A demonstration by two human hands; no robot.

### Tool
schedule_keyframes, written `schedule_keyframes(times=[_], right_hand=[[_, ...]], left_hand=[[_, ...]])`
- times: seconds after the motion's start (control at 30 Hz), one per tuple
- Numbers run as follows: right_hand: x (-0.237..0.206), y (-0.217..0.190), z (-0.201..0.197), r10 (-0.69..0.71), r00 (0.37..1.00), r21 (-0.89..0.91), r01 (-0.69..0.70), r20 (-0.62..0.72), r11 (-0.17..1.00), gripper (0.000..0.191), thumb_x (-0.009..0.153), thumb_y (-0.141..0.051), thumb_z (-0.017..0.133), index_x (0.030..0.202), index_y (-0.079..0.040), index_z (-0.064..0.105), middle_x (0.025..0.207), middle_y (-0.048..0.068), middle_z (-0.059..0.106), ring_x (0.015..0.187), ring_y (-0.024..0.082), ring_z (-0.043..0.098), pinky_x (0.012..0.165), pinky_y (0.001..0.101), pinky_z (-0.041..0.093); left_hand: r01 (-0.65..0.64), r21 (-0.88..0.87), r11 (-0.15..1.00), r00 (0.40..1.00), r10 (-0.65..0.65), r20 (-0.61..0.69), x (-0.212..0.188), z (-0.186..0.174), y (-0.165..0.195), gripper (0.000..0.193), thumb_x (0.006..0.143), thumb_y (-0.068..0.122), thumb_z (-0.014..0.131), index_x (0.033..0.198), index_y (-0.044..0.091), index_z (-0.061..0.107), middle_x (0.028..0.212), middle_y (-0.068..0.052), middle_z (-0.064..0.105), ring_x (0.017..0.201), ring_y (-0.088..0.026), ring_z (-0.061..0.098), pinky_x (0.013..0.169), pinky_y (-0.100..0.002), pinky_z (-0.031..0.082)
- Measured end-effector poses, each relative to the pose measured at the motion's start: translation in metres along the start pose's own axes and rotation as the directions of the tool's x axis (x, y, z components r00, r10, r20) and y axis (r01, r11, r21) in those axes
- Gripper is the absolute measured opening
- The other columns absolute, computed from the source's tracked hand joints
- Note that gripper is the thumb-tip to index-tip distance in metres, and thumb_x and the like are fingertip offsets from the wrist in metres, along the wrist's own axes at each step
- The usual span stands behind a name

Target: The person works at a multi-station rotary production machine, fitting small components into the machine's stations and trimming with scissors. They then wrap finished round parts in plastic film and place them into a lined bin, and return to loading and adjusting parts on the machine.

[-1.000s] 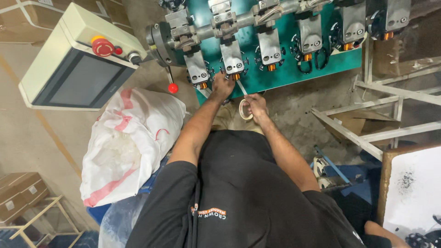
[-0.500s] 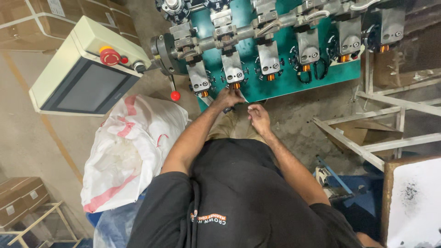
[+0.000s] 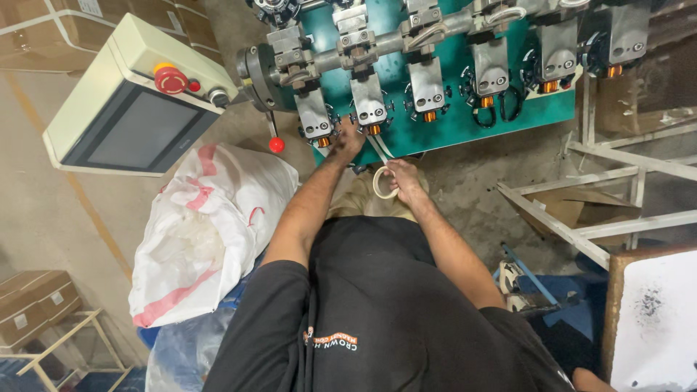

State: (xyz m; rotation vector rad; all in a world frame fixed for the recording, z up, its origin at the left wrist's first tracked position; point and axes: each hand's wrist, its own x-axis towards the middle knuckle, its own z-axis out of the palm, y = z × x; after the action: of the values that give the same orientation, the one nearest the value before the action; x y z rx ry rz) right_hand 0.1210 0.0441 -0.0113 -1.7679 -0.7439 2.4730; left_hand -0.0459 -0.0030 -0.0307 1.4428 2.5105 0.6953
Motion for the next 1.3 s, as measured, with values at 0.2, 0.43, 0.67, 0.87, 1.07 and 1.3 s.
schedule_keyframes(times=[0.2,0.43,0.67,0.87,1.07,1.3], right_hand=[[0.005,0.009,-0.003,0.07,0.994,0.179,-0.053,-0.084,0.982,0.006,0.098,-0.011,0.061,0.101,-0.007,0.064,0.071,0.004,0.061,0.048,0.009,0.045,0.041,0.0241,0.033],[-0.029,0.007,-0.017,-0.331,0.933,-0.29,0.358,0.141,0.888,0.029,0.098,-0.011,0.049,0.116,-0.006,0.071,0.071,0.003,0.065,0.048,0.007,0.052,0.043,0.0229,0.04],[-0.02,-0.006,0.005,-0.189,0.982,-0.359,0.176,-0.001,0.917,0.026,0.09,-0.006,0.063,0.116,-0.005,0.058,0.068,0.007,0.064,0.045,0.01,0.05,0.039,0.0267,0.038],[0.007,0.004,0.012,0.049,0.999,-0.026,-0.048,0.017,0.999,0.015,0.096,-0.012,0.065,0.106,-0.002,0.066,0.07,0.003,0.062,0.046,0.008,0.043,0.039,0.0251,0.033],[0.004,0.018,0.003,-0.006,0.998,-0.065,0.001,-0.068,0.998,0.019,0.098,-0.015,0.062,0.111,-0.003,0.069,0.069,0.004,0.063,0.047,0.009,0.048,0.04,0.0258,0.036],[-0.028,0.01,-0.002,-0.346,0.893,-0.256,0.42,0.289,0.871,0.039,0.095,-0.014,0.051,0.127,-0.007,0.072,0.074,0.001,0.067,0.052,0.006,0.055,0.047,0.0231,0.043]], left_hand=[[0.431,-0.171,0.886,0.891,-0.389,0.235,0.01,-0.013,0.009,0.038,0.082,0.018,0.08,0.113,0.003,0.062,0.1,-0.02,0.069,0.097,-0.042,0.069,0.079,-0.053,0.056],[0.802,-0.265,0.535,0.443,-0.236,0.865,-0.011,-0.01,0.017,0.03,0.074,0.018,0.089,0.091,0.002,0.071,0.073,-0.008,0.069,0.058,-0.019,0.062,0.053,-0.036,0.05],[0.443,-0.292,0.848,0.849,-0.291,0.441,-0.023,0.001,0.006,0.012,0.076,0.016,0.083,0.082,0.009,0.075,0.072,-0.007,0.071,0.064,-0.022,0.068,0.058,-0.037,0.055],[0.063,-0.053,0.997,0.986,-0.07,-0.153,-0.009,-0.004,-0.008,0.036,0.089,0.014,0.075,0.12,0.006,0.058,0.089,-0.011,0.062,0.076,-0.03,0.069,0.063,-0.042,0.056],[0.183,-0.05,0.982,0.982,-0.18,0.065,-0.01,-0.028,-0.001,0.042,0.075,0.025,0.087,0.1,0.006,0.058,0.083,-0.011,0.061,0.076,-0.028,0.065,0.065,-0.043,0.051],[0.761,-0.397,0.513,0.468,-0.01,0.884,-0.029,-0.017,-0.001,0.022,0.081,0.025,0.084,0.089,0.007,0.075,0.079,-0.016,0.067,0.065,-0.023,0.059,0.057,-0.039,0.044]])
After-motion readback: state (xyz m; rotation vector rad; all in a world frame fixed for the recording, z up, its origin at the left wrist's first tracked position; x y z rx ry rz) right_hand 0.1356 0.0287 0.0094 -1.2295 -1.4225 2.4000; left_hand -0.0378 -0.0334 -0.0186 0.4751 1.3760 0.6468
